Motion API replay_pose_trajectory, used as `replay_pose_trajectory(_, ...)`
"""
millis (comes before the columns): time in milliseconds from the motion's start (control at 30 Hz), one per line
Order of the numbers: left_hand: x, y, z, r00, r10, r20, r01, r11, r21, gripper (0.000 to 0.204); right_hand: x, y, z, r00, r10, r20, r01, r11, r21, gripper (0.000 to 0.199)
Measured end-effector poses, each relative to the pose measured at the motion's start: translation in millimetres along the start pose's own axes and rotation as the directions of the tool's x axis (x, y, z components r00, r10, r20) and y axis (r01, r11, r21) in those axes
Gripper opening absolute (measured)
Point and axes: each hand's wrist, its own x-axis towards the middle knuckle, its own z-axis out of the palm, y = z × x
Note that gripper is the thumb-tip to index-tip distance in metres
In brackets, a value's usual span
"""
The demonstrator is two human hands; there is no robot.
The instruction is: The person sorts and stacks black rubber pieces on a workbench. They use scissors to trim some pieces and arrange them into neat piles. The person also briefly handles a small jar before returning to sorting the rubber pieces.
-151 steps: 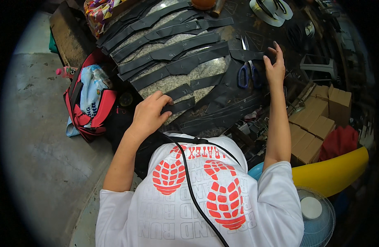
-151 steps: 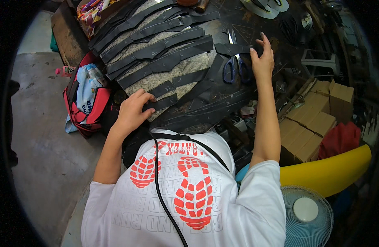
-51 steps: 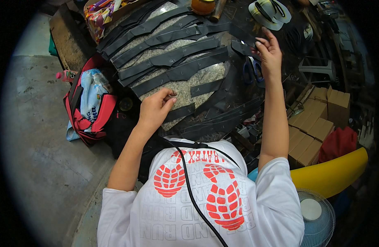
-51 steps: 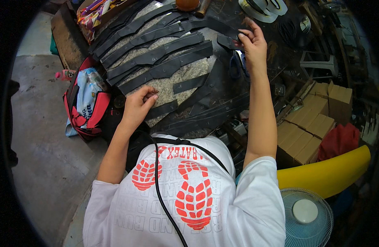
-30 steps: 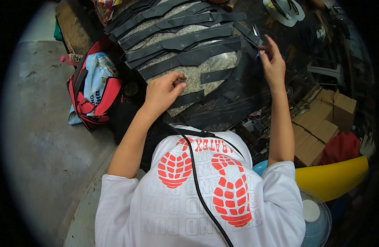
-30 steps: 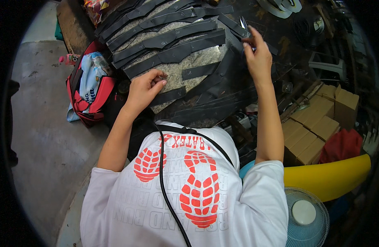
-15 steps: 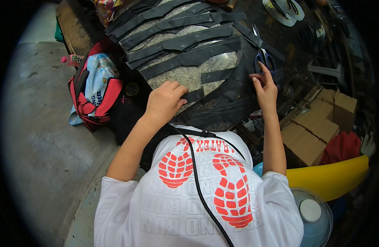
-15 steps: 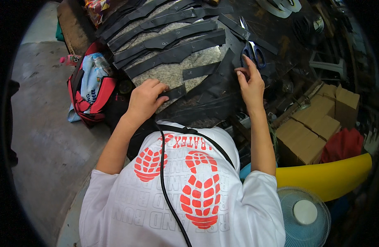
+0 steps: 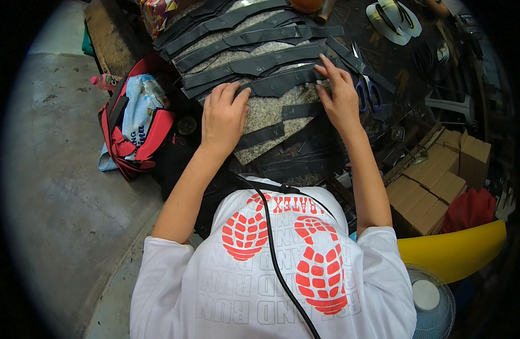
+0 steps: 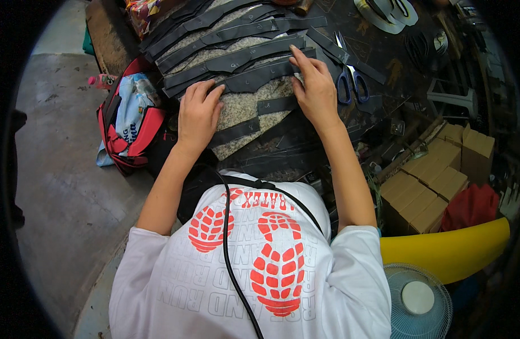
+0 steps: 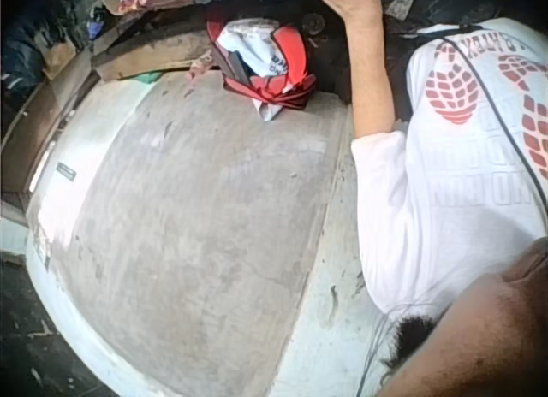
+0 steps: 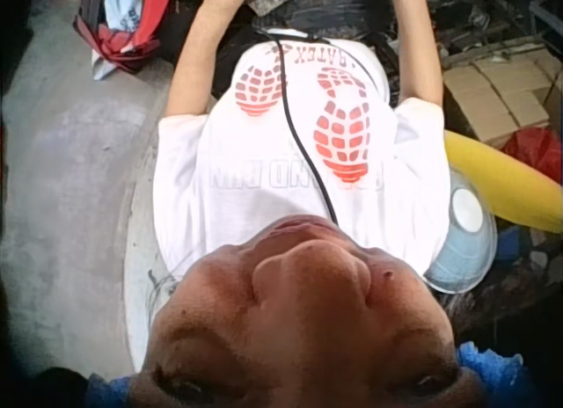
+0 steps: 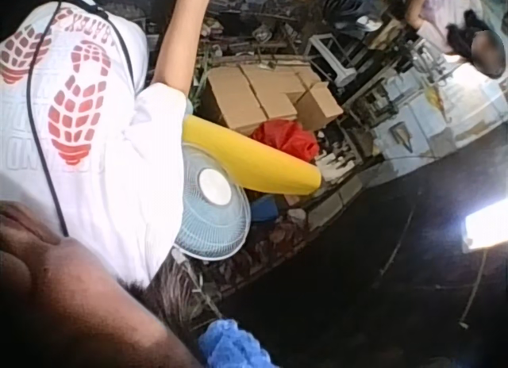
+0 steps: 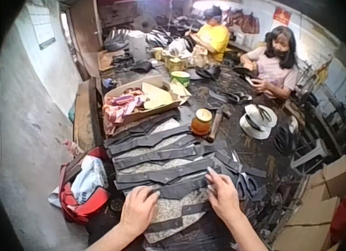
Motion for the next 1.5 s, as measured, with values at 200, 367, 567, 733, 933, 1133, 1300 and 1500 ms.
replay_pose_trajectory(200, -1, -12, 5, 1.000, 0.000, 0.006, -0.001, 0.999, 0.044, 0.027, 0, 25, -8, 0.968, 0.218, 0.120, -0.240, 0.947, 0.213, 0.065)
replay_pose_trajectory(367, -2, -11, 8, 1.000, -0.023, -0.004, 0.023, 0.999, 0.030, 0.025, -21, 46, -39, 0.922, 0.381, 0.074, -0.387, 0.890, 0.240, 0.056)
replay_pose_trajectory(567, -6, -15, 19, 0.998, -0.036, -0.058, 0.037, 0.999, 0.009, 0.029, -59, 41, -48, 0.857, 0.503, 0.112, -0.509, 0.788, 0.346, 0.053)
replay_pose_trajectory(733, -7, -19, 23, 0.997, -0.042, -0.066, 0.041, 0.999, -0.013, 0.031, -73, 33, -37, 0.882, 0.466, 0.075, -0.467, 0.839, 0.281, 0.053)
replay_pose_trajectory(933, -7, -20, 21, 0.994, -0.045, -0.104, 0.039, 0.997, -0.060, 0.029, -73, 36, -39, 0.858, 0.505, 0.093, -0.505, 0.797, 0.332, 0.054)
replay_pose_trajectory(1133, -9, -23, 24, 0.993, -0.051, -0.108, 0.042, 0.996, -0.078, 0.028, -84, 36, -52, 0.864, 0.502, 0.047, -0.500, 0.842, 0.200, 0.055)
replay_pose_trajectory(1300, -8, -23, 24, 0.993, -0.055, -0.107, 0.047, 0.996, -0.076, 0.028, -99, 10, -54, 0.909, 0.414, 0.046, -0.414, 0.910, -0.011, 0.058)
replay_pose_trajectory(1500, -9, -23, 24, 0.994, -0.057, -0.092, 0.050, 0.996, -0.072, 0.028, -111, -28, -24, 0.911, 0.389, 0.141, -0.351, 0.907, -0.234, 0.089)
